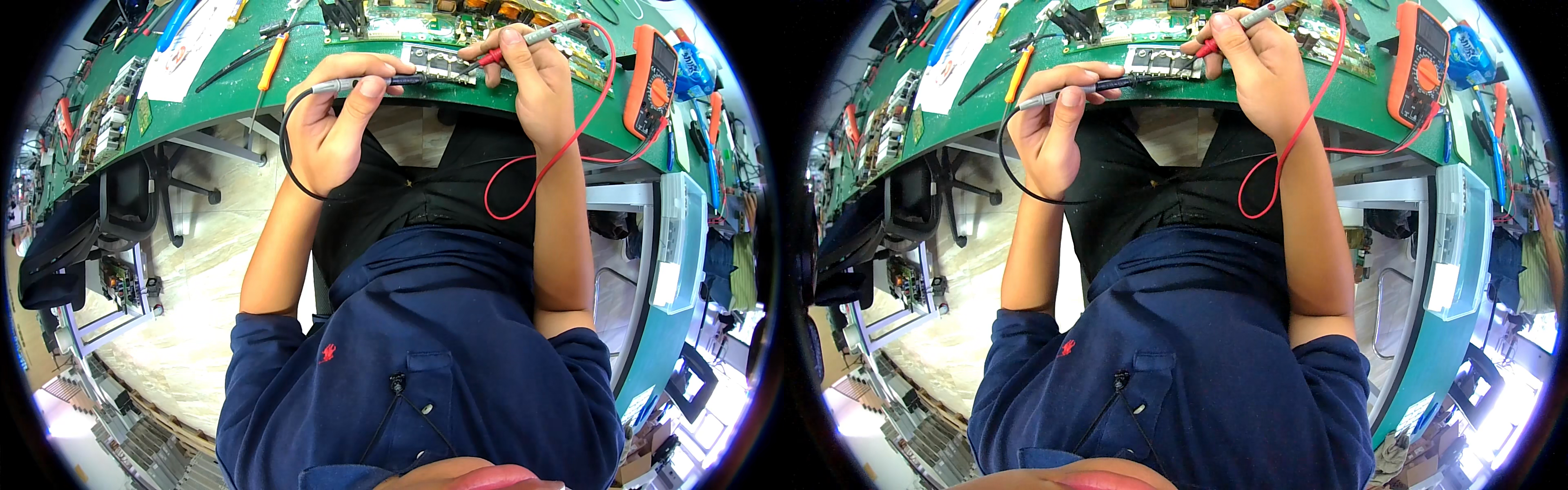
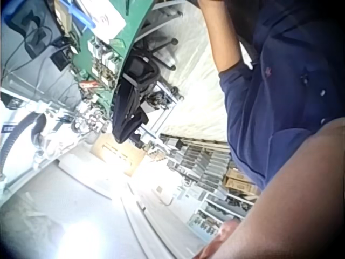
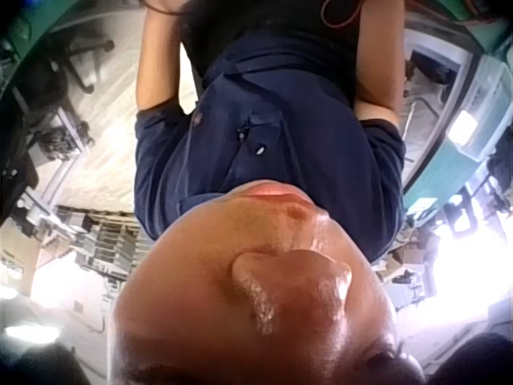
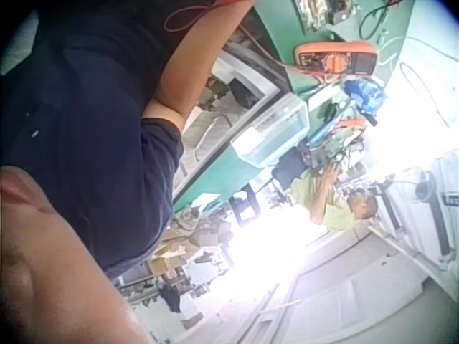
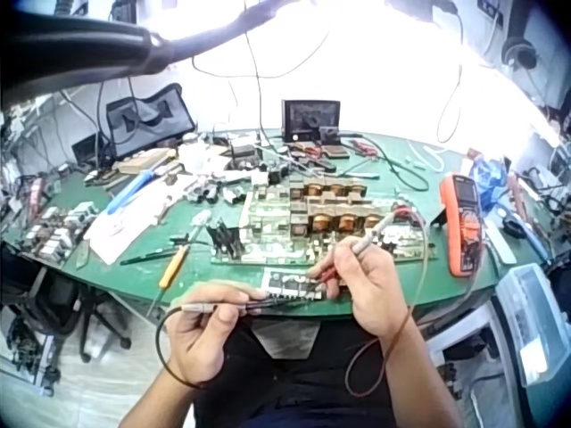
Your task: The person uses a multimeter to measure values on a circuit board, touching probes to various points on the board and moving objects on the workbench.
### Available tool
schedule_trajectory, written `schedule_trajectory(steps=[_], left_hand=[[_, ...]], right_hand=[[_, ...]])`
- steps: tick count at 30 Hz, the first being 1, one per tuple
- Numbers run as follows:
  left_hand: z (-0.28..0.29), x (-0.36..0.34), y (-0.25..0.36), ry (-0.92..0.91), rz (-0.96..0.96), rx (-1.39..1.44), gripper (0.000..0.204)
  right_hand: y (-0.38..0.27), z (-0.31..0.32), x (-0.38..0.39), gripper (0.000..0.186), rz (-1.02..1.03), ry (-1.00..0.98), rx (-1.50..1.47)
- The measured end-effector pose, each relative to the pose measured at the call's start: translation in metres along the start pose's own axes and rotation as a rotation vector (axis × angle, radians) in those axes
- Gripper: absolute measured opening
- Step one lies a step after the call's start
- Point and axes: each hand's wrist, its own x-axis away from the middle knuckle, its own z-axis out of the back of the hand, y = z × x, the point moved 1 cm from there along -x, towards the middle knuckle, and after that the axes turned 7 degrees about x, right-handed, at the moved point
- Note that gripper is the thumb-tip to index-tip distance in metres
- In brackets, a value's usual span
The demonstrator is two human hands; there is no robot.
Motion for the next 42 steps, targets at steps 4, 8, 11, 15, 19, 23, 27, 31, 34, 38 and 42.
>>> schedule_trajectory(steps=[4,8,11,15,19,23,27,31,34,38,42], left_hand=[[0.0,0.0,0.001,0.001,0.011,0.008,0.016],[-0.001,0.0,-0.002,-0.008,-0.01,0.053,0.015],[-0.001,0.002,0.001,0.012,0.021,0.024,0.015],[-0.001,0.001,0.0,0.003,0.031,0.026,0.015],[-0.001,0.001,0.0,0.004,0.01,0.032,0.015],[-0.001,0.001,-0.002,0.007,-0.006,0.047,0.014],[0.0,-0.001,0.0,0.002,0.002,0.005,0.015],[0.001,0.0,0.0,0.007,-0.004,0.002,0.015],[0.001,0.0,0.0,0.008,-0.005,-0.002,0.015],[0.001,-0.001,0.0,0.009,0.003,0.003,0.016],[0.0,0.0,0.0,0.015,-0.004,0.012,0.015]], right_hand=[[0.002,-0.001,0.0,0.031,0.005,0.036,-0.048],[0.0,-0.001,0.001,0.033,-0.023,0.023,-0.037],[-0.004,-0.002,0.001,0.036,-0.034,0.017,-0.032],[-0.002,-0.001,0.001,0.037,-0.029,0.048,-0.033],[-0.003,-0.001,0.002,0.036,-0.025,0.018,-0.006],[0.003,0.0,0.002,0.034,-0.026,0.059,-0.105],[0.002,0.004,0.003,0.039,-0.065,0.062,-0.076],[0.003,0.002,0.002,0.039,-0.076,0.078,-0.076],[0.004,0.001,0.001,0.038,-0.053,0.079,-0.059],[0.003,0.001,0.0,0.037,-0.019,0.046,-0.008],[0.003,0.003,0.0,0.037,-0.027,0.011,0.069]])
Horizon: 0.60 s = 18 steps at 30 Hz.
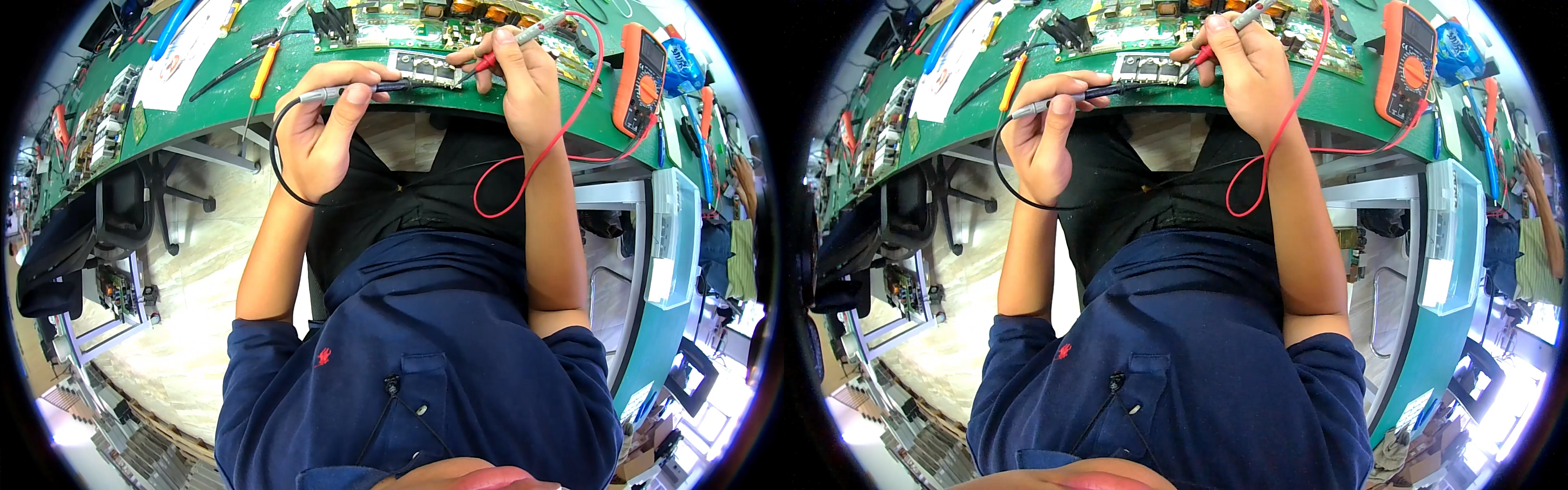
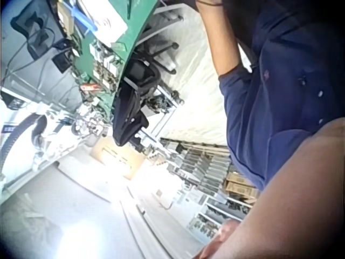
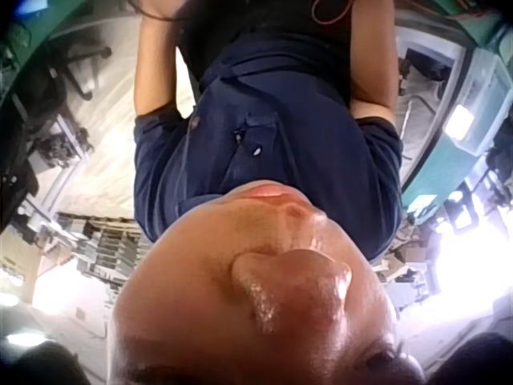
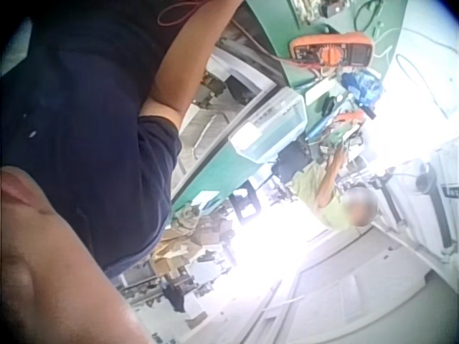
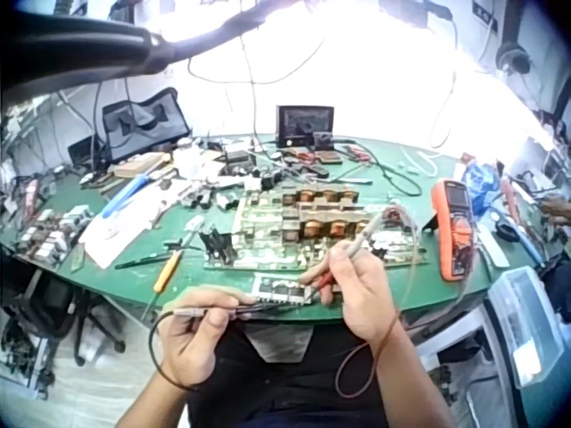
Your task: The person uses a multimeter to measure values on a circuit board, touching probes to various points on the board and moving objects on the workbench.
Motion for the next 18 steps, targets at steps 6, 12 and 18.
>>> schedule_trajectory(steps=[6,12,18], left_hand=[[0.0002,-0.0009,-0.0004,-0.013,0.005,-0.013,0.015],[-0.0006,0.0001,0.0001,-0.006,0.011,0.029,0.014],[-0.0017,-0.0001,0.0011,-0.007,0.009,0.021,0.014]], right_hand=[[-0.0012,-0.0026,-0.0009,0.038,0.021,0.068,-0.094],[-0.0035,-0.0041,0.0,0.036,-0.011,0.069,-0.132],[-0.0066,-0.0021,0.0005,0.032,-0.044,0.039,-0.106]])
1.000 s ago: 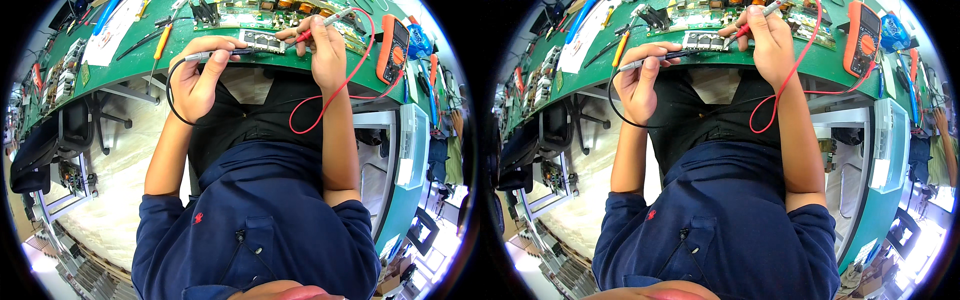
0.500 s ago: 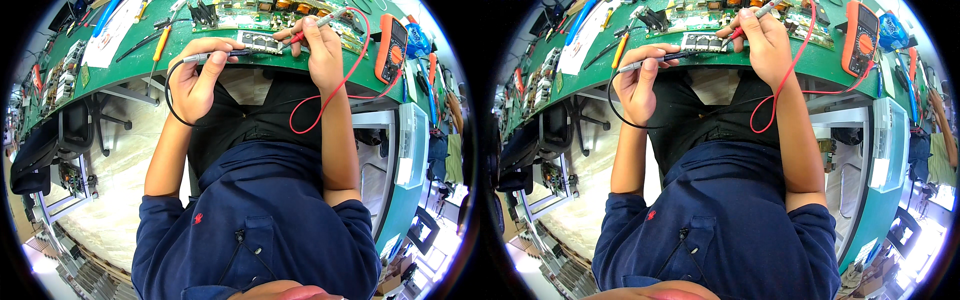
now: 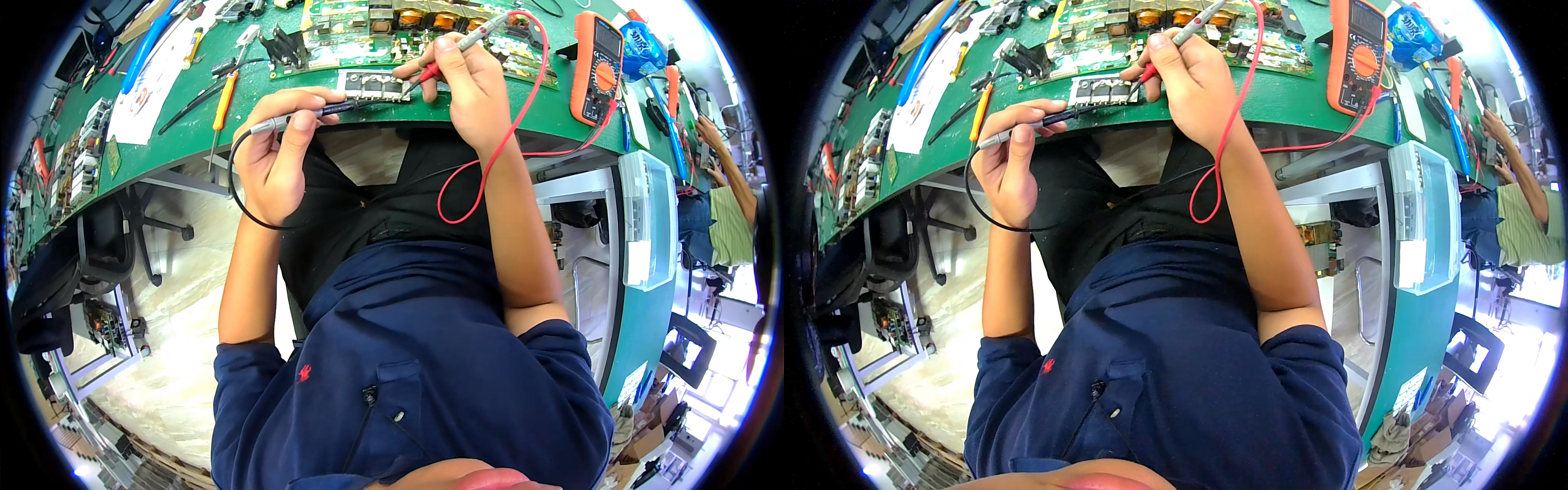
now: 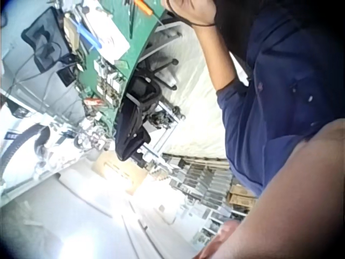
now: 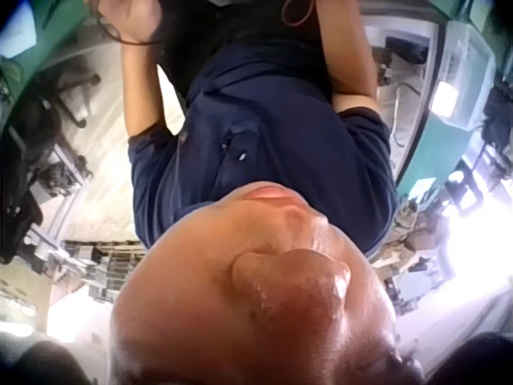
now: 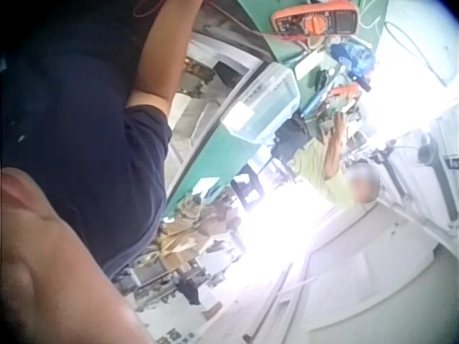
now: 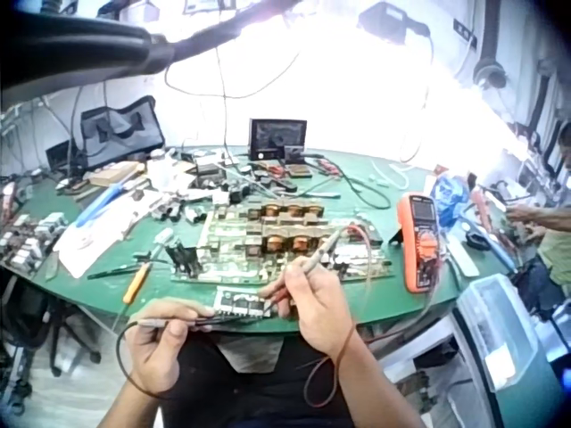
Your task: The person uses a multimeter to measure values on a circuit board, touching probes to various points on the board and moving objects on the workbench.
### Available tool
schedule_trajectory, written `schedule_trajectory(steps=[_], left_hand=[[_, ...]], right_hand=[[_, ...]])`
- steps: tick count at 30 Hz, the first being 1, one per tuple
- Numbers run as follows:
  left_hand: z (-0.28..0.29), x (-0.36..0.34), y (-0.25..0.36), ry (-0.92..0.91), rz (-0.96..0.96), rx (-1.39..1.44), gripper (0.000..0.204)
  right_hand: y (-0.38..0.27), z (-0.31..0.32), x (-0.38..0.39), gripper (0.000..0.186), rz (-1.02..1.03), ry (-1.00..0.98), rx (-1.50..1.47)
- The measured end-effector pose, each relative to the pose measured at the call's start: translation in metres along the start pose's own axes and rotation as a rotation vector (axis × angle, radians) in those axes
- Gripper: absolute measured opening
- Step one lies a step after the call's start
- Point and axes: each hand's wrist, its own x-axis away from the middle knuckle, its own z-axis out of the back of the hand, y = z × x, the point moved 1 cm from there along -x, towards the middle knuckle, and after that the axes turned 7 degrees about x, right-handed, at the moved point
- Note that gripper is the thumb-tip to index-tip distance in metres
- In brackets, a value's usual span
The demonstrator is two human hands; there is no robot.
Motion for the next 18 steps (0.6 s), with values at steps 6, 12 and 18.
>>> schedule_trajectory(steps=[6,12,18], left_hand=[[-0.0004,0.0006,0.0003,-0.002,0.012,0.006,0.014],[0.0,0.0004,0.0006,0.004,0.015,-0.001,0.014],[0.0005,0.0012,-0.0004,0.0,0.026,0.013,0.015]], right_hand=[[0.0001,0.0004,0.0006,0.032,-0.008,0.006,0.001],[-0.0002,0.0004,0.0001,0.032,0.003,0.014,0.005],[-0.0008,0.0015,0.0002,0.032,-0.015,-0.001,0.019]])
